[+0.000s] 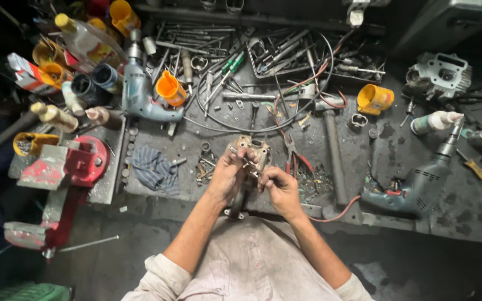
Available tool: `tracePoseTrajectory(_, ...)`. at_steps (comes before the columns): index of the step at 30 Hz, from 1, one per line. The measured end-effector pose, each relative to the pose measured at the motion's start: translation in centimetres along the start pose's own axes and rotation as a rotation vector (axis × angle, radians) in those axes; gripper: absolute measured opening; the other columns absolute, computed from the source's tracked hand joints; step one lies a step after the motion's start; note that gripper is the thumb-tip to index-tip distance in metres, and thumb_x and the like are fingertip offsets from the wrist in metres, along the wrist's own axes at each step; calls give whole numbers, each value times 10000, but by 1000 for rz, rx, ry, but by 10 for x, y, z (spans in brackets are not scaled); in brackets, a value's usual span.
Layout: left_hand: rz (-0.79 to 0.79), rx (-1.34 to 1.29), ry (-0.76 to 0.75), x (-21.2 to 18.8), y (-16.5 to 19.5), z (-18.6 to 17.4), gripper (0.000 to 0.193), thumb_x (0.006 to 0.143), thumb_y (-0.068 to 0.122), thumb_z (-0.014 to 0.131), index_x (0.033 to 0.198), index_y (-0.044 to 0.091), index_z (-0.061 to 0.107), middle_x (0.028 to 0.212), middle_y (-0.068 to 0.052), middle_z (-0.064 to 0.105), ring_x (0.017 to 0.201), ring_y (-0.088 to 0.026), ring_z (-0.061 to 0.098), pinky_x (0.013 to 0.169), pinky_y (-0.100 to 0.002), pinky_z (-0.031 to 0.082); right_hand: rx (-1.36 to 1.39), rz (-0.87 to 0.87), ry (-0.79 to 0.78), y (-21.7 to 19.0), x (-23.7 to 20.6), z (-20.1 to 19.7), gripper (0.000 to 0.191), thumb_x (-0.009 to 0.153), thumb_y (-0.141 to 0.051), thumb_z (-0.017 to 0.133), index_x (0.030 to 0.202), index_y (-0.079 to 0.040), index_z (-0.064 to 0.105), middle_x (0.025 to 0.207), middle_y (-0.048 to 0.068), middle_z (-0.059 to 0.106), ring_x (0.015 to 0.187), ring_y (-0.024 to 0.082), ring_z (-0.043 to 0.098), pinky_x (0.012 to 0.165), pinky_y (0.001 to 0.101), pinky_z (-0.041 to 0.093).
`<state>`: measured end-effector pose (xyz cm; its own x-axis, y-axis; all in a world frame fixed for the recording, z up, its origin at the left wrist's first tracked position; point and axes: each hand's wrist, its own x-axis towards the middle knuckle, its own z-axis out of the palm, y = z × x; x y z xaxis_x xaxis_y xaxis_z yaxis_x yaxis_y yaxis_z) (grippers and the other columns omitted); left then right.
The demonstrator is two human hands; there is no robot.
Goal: The person operates a lathe to smooth a cylindrical metal part, then moves to a workbench to assemble an engine cylinder. They insert a piston into the cylinder and use a hammer and punch to seat it, then rotate and inspect the assembly.
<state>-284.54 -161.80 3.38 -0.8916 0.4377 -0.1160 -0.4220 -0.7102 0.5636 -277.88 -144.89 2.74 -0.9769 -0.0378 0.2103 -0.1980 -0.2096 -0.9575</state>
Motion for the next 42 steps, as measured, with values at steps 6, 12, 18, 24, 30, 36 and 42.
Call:
tracePoseTrajectory(6,-12,-179,-91,-2,18,-8,85,991,176,657,968,175,575,1124,-13,645,1153,-184,608,1043,-427,489,181,45,-44,1,10,33,372,1037,-398,612,967,-38,550,860,43,581,751,148,606,687,297,537)
tracePoseTrajectory(12,-12,-240,-126,-13,41,-17,130,997,201,665,913,173,570,1188,-22,610,1207,-192,595,1071,-440,471,67,82,-4,-13,6,63,361,1070,-379,582,971,-34,550,846,43,579,791,142,567,744,290,501)
tracePoseTrajectory(18,-136,-56,-345,-28,55,3,233,989,140,759,871,165,559,1250,-69,607,1076,-166,610,839,-321,509,131,93,-5,-34,11,79,325,1069,-347,590,973,-37,571,861,41,590,778,124,567,708,281,494)
tracePoseTrajectory(24,-136,40,-215,-26,59,2,384,1024,349,693,1259,47,678,1070,-107,647,957,-188,642,771,-286,538,153,48,-18,-40,16,78,255,1059,-276,620,976,-36,595,948,22,603,798,110,584,709,269,508)
tracePoseTrajectory(30,-59,-53,-92,-32,37,-3,380,1028,380,643,1218,53,610,1161,-58,653,1032,-175,652,872,-347,531,15,123,-38,-35,14,64,167,1062,-171,619,1005,-16,647,897,17,635,781,92,582,704,254,504)
tracePoseTrajectory(36,-75,-39,-42,-23,37,2,311,1056,347,638,1167,57,613,1238,-69,654,1116,-192,603,1005,-378,509,-55,159,-27,-44,17,54,97,1046,-75,607,995,-10,657,899,9,643,781,80,573,701,244,500)
tracePoseTrajectory(42,-98,108,-55,-19,40,6,334,1008,326,648,1160,29,622,1243,-61,665,1135,-200,624,989,-362,519,-231,96,19,-63,18,51,84,956,64,614,973,7,674,912,38,647,822,117,598,743,266,508)
